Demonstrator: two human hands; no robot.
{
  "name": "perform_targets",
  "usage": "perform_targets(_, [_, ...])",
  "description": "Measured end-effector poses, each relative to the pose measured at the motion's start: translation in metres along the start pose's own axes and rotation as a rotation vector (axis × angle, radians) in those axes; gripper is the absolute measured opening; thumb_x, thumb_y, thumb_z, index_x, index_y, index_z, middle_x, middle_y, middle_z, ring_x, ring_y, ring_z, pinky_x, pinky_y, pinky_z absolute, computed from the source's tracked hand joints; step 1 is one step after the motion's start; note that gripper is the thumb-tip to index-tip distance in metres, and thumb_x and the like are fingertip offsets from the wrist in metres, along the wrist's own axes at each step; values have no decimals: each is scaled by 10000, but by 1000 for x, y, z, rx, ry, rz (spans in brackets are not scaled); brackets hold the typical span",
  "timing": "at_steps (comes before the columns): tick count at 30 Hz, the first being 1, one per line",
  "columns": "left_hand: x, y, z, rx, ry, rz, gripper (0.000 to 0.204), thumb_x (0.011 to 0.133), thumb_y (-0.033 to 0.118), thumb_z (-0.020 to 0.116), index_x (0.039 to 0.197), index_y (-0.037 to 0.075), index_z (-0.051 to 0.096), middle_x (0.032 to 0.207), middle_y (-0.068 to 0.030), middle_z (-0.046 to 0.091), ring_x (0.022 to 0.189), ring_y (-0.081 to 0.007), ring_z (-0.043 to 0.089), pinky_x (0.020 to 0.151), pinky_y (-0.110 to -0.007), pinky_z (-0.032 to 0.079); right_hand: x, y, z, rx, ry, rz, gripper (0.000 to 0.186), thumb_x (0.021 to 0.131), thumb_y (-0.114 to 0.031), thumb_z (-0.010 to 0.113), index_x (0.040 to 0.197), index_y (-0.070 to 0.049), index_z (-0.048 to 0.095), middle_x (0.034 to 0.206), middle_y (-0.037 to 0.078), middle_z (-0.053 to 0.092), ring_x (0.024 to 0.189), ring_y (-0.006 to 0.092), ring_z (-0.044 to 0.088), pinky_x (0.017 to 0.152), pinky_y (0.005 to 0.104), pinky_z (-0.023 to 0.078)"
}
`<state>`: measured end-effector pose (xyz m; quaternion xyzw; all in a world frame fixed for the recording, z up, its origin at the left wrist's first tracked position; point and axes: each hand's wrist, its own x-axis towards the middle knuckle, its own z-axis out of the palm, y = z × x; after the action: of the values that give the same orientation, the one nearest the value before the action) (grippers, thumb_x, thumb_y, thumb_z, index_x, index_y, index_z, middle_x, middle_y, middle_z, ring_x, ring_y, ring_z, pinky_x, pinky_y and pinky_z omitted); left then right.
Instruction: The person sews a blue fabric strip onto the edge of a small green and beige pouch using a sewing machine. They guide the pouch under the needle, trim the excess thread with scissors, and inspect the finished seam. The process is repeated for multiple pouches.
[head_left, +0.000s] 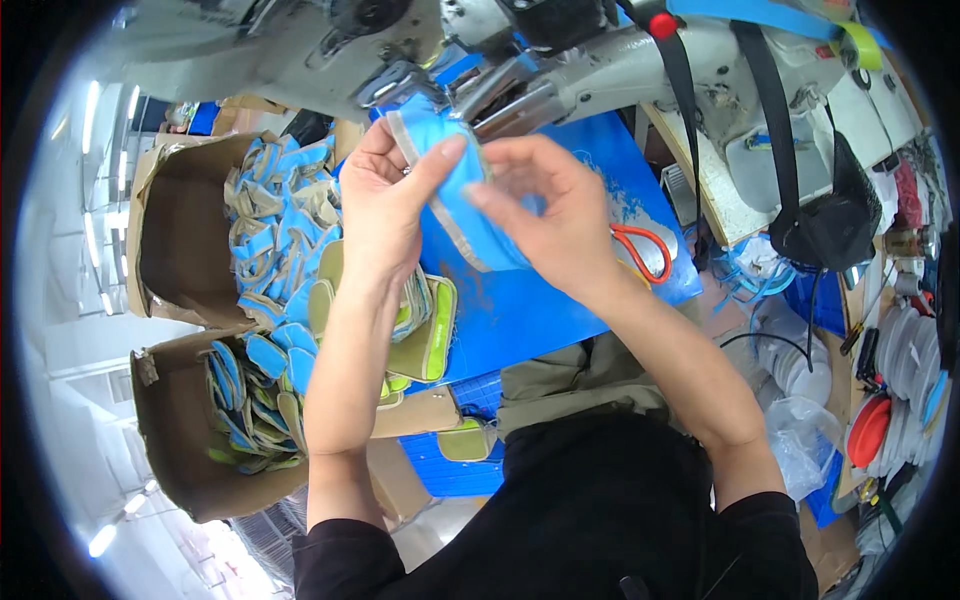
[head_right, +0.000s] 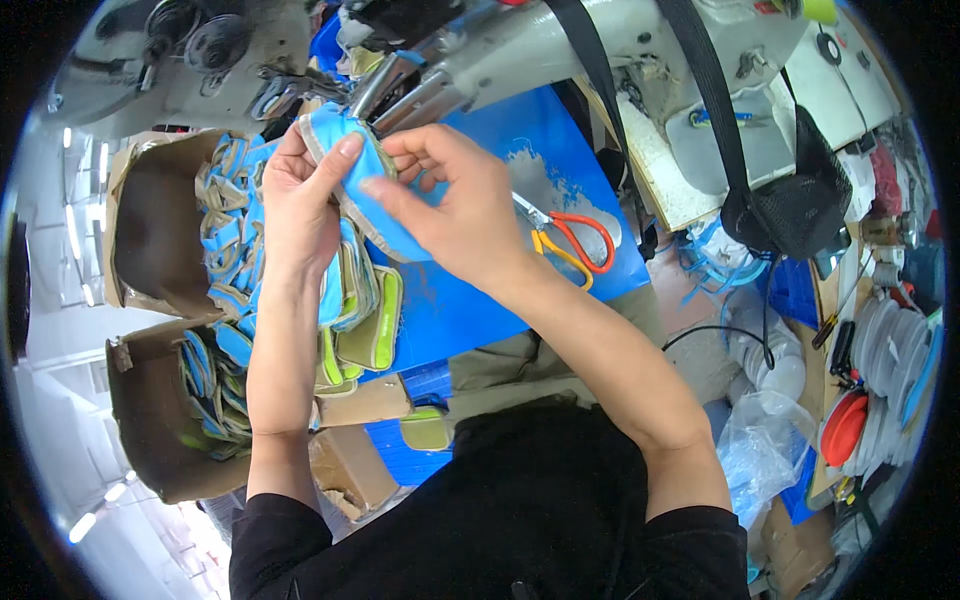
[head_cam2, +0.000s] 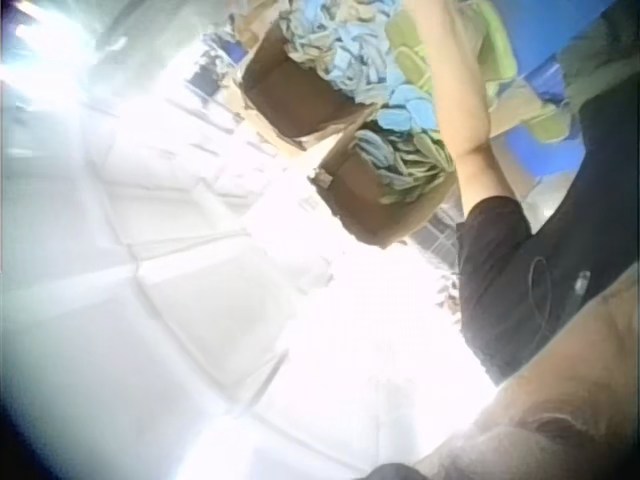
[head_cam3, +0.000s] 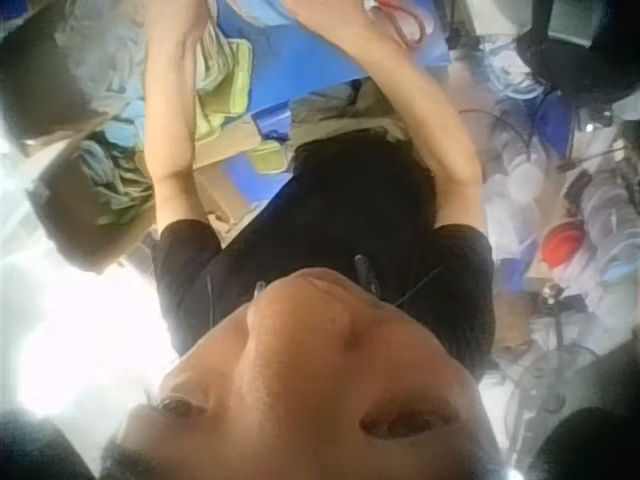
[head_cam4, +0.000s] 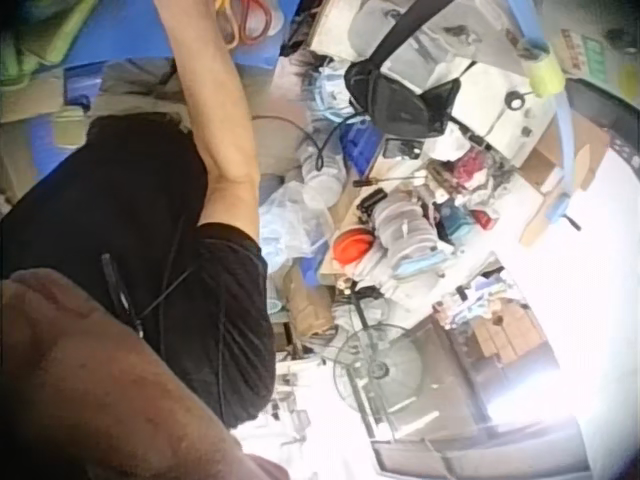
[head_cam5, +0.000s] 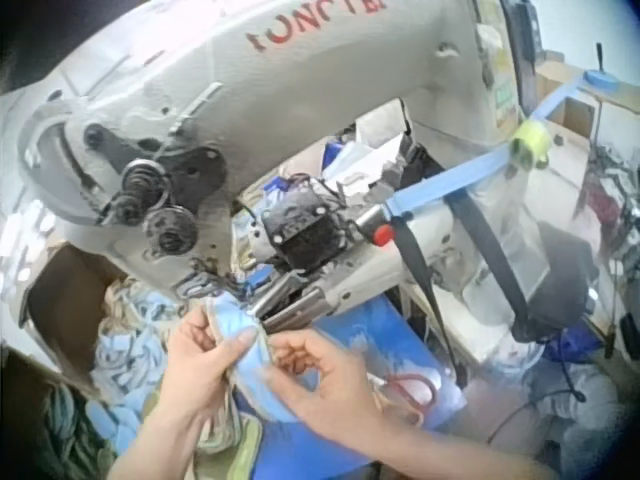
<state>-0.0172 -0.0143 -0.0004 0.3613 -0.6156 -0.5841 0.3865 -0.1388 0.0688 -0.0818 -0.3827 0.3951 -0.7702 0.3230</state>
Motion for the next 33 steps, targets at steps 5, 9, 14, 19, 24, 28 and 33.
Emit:
perform_targets(5, [10, -5, -21, -77, -145, 4, 324, 880, -8, 780, 1173, 11, 644, 1083, -105, 754, 947, -145, 720, 870, -297, 585, -1, 6, 0, -59, -8, -13, 231, 831, -64, 786, 1038, -6, 700, 899, 83, 699, 791, 152, 664, 667, 284, 524])
perform_targets(9, [12, -14, -25, -126, -170, 46, 321, 908, 18, 758, 1204, 17, 635, 1091, -103, 753, 959, -145, 721, 868, -293, 581, 3, 12, -9, -165, -41, -97, 229, 819, -63, 788, 1029, -20, 708, 889, 90, 693, 778, 161, 657, 671, 283, 516])
perform_targets(14, [0, -10, -16, -190, -136, 0, 385, 896, 17, 768, 1242, 21, 599, 1105, -99, 746, 973, -146, 718, 870, -294, 578, 6, 12, -12, -176, -82, -69, 213, 828, -62, 786, 1022, -20, 710, 889, 79, 696, 776, 153, 652, 685, 276, 512])
perform_targets(19, [-3, -6, -3, -30, -65, 100, 462, 843, -21, 797, 1240, 9, 562, 1101, -111, 741, 984, -140, 707, 882, -289, 568, 8, 8, -7, -142, -91, -33, 193, 846, -40, 775, 1024, -10, 707, 892, 65, 692, 795, 130, 650, 701, 272, 513])
perform_targets(24, [-6, -3, 10, -1, 10, 98, 424, 843, -41, 774, 1208, -5, 560, 1067, -101, 743, 960, -126, 700, 868, -272, 559, 1, 8, -7, -25, -87, 70, 185, 894, -6, 738, 1073, 8, 696, 928, 48, 706, 840, 98, 656, 737, 266, 529])
perform_targets(28, [-7, 5, 16, -36, 50, 54, 400, 851, -38, 768, 1184, -13, 549, 1035, -94, 742, 923, -120, 702, 840, -266, 561, 5, -29, -8, 102, -134, 302, 196, 925, -6, 715, 1115, 31, 683, 970, 60, 724, 854, 84, 669, 758, 245, 542])
perform_targets(33, [-7, 12, 18, -108, 56, -6, 380, 869, 11, 782, 1168, -22, 550, 1020, -94, 748, 902, -117, 706, 772, -262, 568, 17, -45, -14, 122, -198, 429, 248, 927, -46, 729, 1152, 33, 663, 923, 42, 714, 798, 67, 660, 709, 226, 534])
